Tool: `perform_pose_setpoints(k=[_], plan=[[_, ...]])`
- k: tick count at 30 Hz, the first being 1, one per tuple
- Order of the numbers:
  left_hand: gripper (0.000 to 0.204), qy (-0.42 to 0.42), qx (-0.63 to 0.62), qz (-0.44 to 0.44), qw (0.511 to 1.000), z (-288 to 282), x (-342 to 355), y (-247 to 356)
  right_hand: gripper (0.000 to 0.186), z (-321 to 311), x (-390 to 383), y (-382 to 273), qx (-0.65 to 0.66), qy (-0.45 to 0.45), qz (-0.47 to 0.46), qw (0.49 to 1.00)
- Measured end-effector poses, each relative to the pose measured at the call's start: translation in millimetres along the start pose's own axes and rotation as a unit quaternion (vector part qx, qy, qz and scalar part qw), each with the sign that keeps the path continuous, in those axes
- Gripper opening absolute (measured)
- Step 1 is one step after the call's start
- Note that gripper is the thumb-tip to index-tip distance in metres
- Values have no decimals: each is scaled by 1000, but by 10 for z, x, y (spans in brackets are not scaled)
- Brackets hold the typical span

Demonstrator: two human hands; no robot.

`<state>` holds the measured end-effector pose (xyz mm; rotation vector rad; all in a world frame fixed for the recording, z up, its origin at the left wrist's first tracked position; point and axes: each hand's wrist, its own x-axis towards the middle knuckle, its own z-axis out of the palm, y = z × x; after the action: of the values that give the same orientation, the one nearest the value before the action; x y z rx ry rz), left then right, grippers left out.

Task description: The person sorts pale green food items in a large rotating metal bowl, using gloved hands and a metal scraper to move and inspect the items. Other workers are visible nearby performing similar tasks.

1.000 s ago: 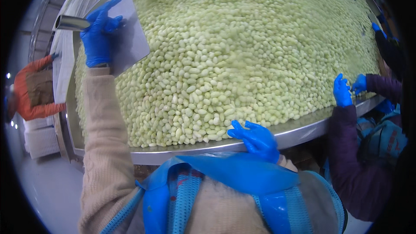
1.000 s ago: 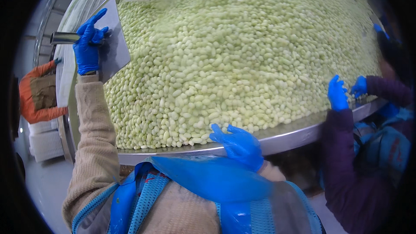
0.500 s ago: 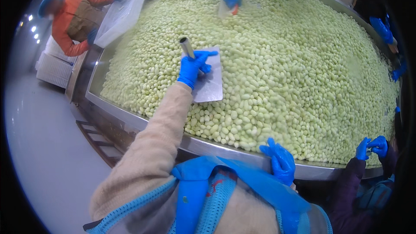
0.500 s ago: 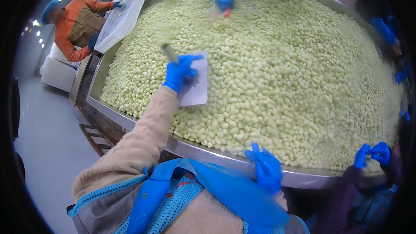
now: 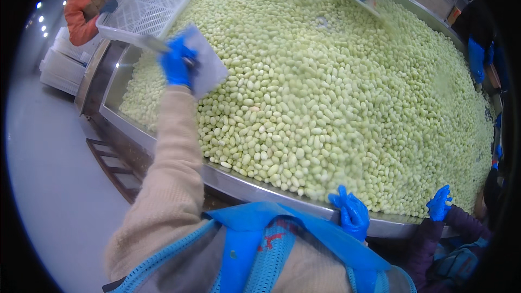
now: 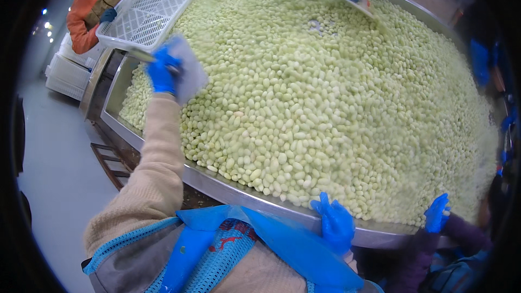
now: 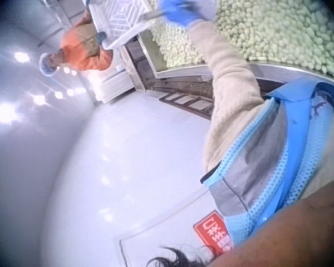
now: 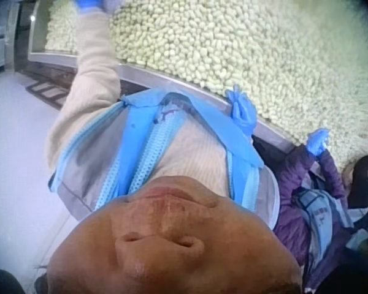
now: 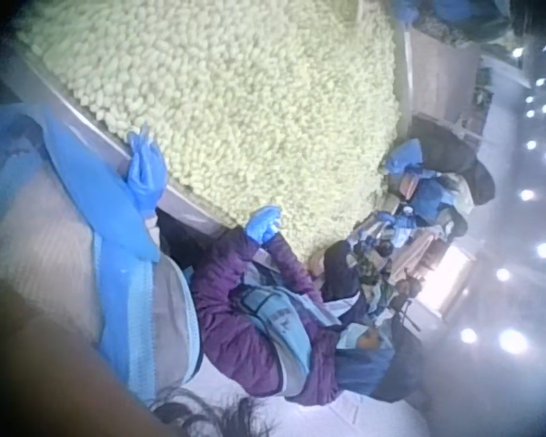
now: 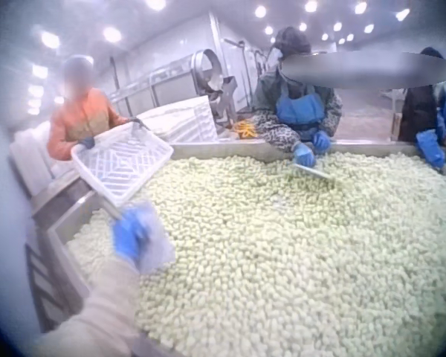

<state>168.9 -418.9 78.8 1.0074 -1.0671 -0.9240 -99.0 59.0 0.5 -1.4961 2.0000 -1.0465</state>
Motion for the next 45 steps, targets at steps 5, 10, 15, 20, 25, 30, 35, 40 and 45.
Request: perform_pose_setpoints(k=[5,10,15,20,25,30,35,40,45], plan=[[23,-20,20,-144,989,31,-506,-807,39,38,29,-24,-137,29,-54,989],[24,-70,62,-99,991,-143,-378,-1076,37,117,40,49,-108,36,-59,992],[29,-80,-22,-59,995,-448,-469,-599,35,161,41,47,-93,49,-62,993],[39,-57,-67,76,993,-843,-48,169,35,210,35,92,-88,56,-54,993],[33,71,-77,116,988,-1310,230,207,36,234,-64,228,-75,-18,19,997],[25,133,61,-29,989,-1442,-73,-1034,33,266,-103,393,-56,-10,3,998],[20,103,27,-93,990,-1318,-160,-981,32,243,-18,292,-94,-10,-27,995],[24,53,22,-113,992,-1270,-345,-932,32,253,-20,270,-126,-1,-46,991],[47,-193,159,-116,961,-1571,-303,-791,35,291,-12,280,-117,13,-12,993]])
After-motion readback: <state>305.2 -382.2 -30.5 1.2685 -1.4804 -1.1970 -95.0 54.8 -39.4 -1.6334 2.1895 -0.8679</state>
